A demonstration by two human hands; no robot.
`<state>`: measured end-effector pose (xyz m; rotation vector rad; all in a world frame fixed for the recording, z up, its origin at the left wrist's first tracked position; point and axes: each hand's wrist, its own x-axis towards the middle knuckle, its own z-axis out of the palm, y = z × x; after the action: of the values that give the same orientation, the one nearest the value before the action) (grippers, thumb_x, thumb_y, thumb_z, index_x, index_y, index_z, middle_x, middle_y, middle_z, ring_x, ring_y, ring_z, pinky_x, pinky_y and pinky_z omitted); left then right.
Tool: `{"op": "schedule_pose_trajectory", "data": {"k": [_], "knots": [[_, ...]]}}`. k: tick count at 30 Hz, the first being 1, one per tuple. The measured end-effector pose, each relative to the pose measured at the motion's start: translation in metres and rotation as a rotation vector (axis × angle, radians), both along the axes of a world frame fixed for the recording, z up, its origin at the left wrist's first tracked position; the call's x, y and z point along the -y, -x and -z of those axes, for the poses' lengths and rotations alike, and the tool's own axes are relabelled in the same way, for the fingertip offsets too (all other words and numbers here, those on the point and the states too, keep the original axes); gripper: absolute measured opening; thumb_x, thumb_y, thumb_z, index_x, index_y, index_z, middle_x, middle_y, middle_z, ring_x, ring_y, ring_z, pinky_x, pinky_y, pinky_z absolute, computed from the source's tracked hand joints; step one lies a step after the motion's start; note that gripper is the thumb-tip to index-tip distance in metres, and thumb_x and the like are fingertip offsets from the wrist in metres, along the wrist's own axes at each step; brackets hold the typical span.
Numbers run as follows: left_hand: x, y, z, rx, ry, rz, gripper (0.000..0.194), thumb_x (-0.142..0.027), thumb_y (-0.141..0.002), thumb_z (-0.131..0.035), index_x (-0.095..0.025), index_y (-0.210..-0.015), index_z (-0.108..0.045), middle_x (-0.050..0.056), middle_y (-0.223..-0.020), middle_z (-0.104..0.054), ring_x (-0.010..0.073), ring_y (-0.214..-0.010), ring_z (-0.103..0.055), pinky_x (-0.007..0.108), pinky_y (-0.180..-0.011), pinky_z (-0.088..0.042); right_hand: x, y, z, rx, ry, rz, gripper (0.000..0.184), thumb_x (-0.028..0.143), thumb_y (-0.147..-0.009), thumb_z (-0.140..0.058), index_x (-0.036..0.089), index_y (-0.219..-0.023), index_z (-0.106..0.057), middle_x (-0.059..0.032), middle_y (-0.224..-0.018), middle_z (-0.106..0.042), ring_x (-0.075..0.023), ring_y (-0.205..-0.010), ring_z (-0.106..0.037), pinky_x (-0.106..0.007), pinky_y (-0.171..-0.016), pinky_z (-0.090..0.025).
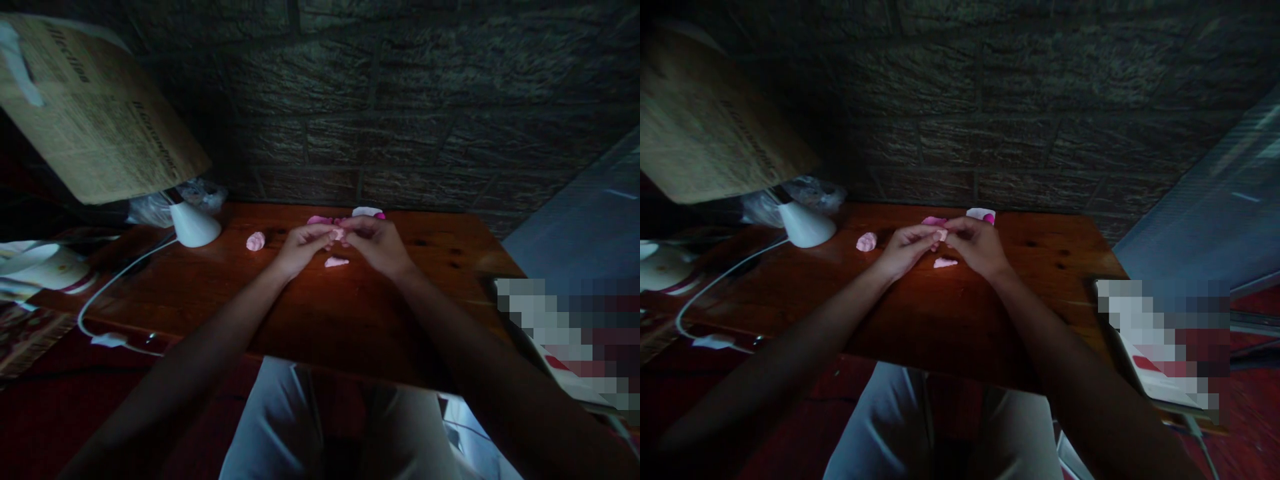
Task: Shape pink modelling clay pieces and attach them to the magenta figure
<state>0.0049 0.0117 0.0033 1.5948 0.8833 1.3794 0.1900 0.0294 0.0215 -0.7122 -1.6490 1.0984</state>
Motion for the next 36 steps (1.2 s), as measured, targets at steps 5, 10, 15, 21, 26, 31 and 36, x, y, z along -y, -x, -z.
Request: {"op": "schedule_pose_trajectory", "data": {"k": [5,10,15,21,26,31,36], "knots": [[-0.001,0.0,0.0,-0.004,0.028,-0.03,0.032,-0.042,-0.079,-0.084,-0.019,-0.1,-0.08,0.007,-0.103,-0.08,0.0142,-0.082,-0.07,0.027,-0.073,-0.056,0.004,-0.002,-0.004,0.061,-0.052,-0.029,0.02,0.041,-0.081,-0.078,0.022,-0.089,-0.08,-0.004,-0.098,-0.081,-0.0199,-0.092,-0.074,-0.038,-0.092,-0.058],[0.001,0.002,-0.003,-0.076,-0.021,-0.041,0.03,-0.043,-0.081,-0.081,-0.017,-0.095,-0.077,0.006,-0.095,-0.08,0.0152,-0.082,-0.071,0.028,-0.073,-0.057,0.002,-0.002,-0.001,0.083,-0.015,0.012,0.014,0.034,-0.08,-0.078,0.022,-0.088,-0.081,-0.0036,-0.097,-0.081,-0.0208,-0.094,-0.074,-0.039,-0.094,-0.057],[0.002,0.002,-0.004,-0.175,-0.108,0.01,0.021,-0.036,-0.083,-0.079,-0.016,-0.088,-0.075,0.005,-0.09,-0.078,0.0158,-0.083,-0.071,0.032,-0.082,-0.058,0.001,-0.003,0.002,0.167,-0.029,0.095,0.009,0.029,-0.075,-0.08,0.021,-0.08,-0.08,-0.0032,-0.086,-0.08,-0.0205,-0.081,-0.074,-0.038,-0.087,-0.059],[-0.002,-0.005,-0.002,-0.192,-0.194,-0.088,0.011,-0.023,-0.079,-0.077,-0.015,-0.083,-0.072,0.004,-0.085,-0.076,0.0141,-0.081,-0.068,0.028,-0.081,-0.055,0.004,0.003,-0.002,0.218,-0.115,0.195,0.008,0.02,-0.076,-0.074,0.02,-0.083,-0.079,-0.0044,-0.091,-0.081,-0.0208,-0.084,-0.075,-0.036,-0.087,-0.059],[0.002,-0.007,-0.006,-0.172,-0.216,-0.14,0.009,-0.022,-0.078,-0.075,-0.016,-0.079,-0.069,0.003,-0.082,-0.074,0.0131,-0.077,-0.065,0.027,-0.077,-0.053,0.008,0.002,-0.008,0.303,-0.189,0.285,0.012,0.021,-0.081,-0.067,0.021,-0.085,-0.079,-0.0039,-0.09,-0.081,-0.0216,-0.084,-0.074,-0.036,-0.086,-0.058],[0.001,0.008,-0.012,-0.168,-0.222,-0.244,0.007,-0.022,-0.083,-0.069,-0.016,-0.08,-0.067,0.002,-0.079,-0.072,0.0124,-0.072,-0.064,0.027,-0.075,-0.052,-0.011,-0.024,-0.004,0.301,-0.139,0.549,0.013,0.022,-0.081,-0.068,0.018,-0.088,-0.078,-0.0075,-0.085,-0.079,-0.0247,-0.082,-0.074,-0.039,-0.084,-0.057],[0.002,0.028,-0.017,-0.572,-0.179,-0.608,0.009,-0.022,-0.085,-0.065,-0.016,-0.086,-0.071,0.004,-0.08,-0.073,0.0173,-0.075,-0.065,0.031,-0.077,-0.052,-0.015,-0.024,0.002,0.303,-0.105,0.373,0.023,0.035,-0.091,-0.062,0.017,-0.096,-0.077,-0.0079,-0.088,-0.078,-0.0235,-0.081,-0.074,-0.037,-0.079,-0.059]]}}
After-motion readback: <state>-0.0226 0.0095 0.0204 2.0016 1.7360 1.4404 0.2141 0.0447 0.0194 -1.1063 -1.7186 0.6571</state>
